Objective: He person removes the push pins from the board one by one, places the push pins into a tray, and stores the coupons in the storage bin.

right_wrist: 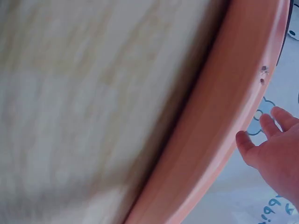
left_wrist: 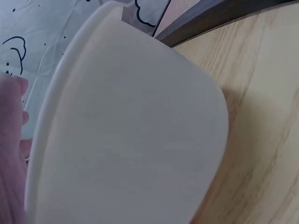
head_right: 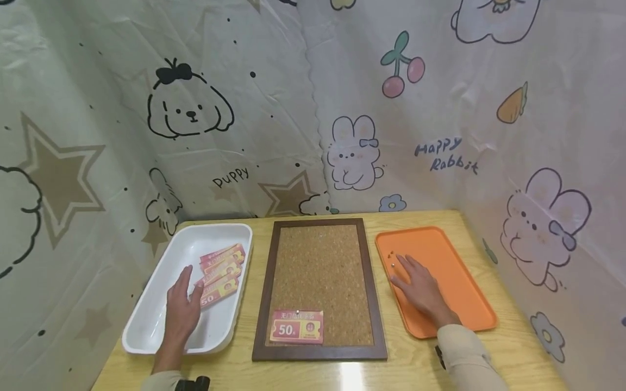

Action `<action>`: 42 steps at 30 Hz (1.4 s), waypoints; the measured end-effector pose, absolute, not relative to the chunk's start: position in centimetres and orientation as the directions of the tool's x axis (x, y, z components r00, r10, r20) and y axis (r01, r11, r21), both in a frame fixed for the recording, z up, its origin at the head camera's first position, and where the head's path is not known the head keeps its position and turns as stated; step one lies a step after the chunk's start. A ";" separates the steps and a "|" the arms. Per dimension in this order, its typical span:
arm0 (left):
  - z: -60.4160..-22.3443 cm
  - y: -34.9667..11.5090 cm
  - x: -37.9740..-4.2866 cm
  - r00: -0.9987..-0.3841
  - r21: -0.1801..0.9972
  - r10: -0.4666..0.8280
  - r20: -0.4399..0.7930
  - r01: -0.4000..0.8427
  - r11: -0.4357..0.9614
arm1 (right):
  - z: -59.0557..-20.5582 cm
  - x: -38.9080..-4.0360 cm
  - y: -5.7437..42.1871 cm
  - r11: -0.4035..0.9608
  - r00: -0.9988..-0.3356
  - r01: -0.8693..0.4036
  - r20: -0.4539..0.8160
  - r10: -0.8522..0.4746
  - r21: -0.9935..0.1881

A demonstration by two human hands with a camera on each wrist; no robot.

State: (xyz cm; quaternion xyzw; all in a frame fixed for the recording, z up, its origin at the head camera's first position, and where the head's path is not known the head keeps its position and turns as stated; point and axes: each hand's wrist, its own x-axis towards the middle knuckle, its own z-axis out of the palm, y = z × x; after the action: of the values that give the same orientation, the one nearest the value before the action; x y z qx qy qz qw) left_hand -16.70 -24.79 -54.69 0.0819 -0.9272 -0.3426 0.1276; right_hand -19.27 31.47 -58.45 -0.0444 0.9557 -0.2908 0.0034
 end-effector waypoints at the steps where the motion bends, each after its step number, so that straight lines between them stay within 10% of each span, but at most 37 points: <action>1: -54.6 -24.7 -16.7 -0.957 0.646 -0.223 0.183 -0.054 0.761 | -58.3 -19.3 31.3 0.831 -0.996 -0.084 0.015 -0.091 -0.550; 42: -54.5 -18.5 -15.6 -0.974 0.389 0.101 0.205 0.176 0.904 | -56.3 -18.2 22.8 0.847 -0.962 -0.271 0.101 -0.253 -0.457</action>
State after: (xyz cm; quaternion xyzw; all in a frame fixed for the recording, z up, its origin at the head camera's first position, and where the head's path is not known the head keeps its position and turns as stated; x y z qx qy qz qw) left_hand -15.57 -18.54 -54.47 -0.0713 -0.9716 -0.2068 0.0902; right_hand -18.18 22.83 -56.33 -0.1362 0.9608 -0.2406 -0.0183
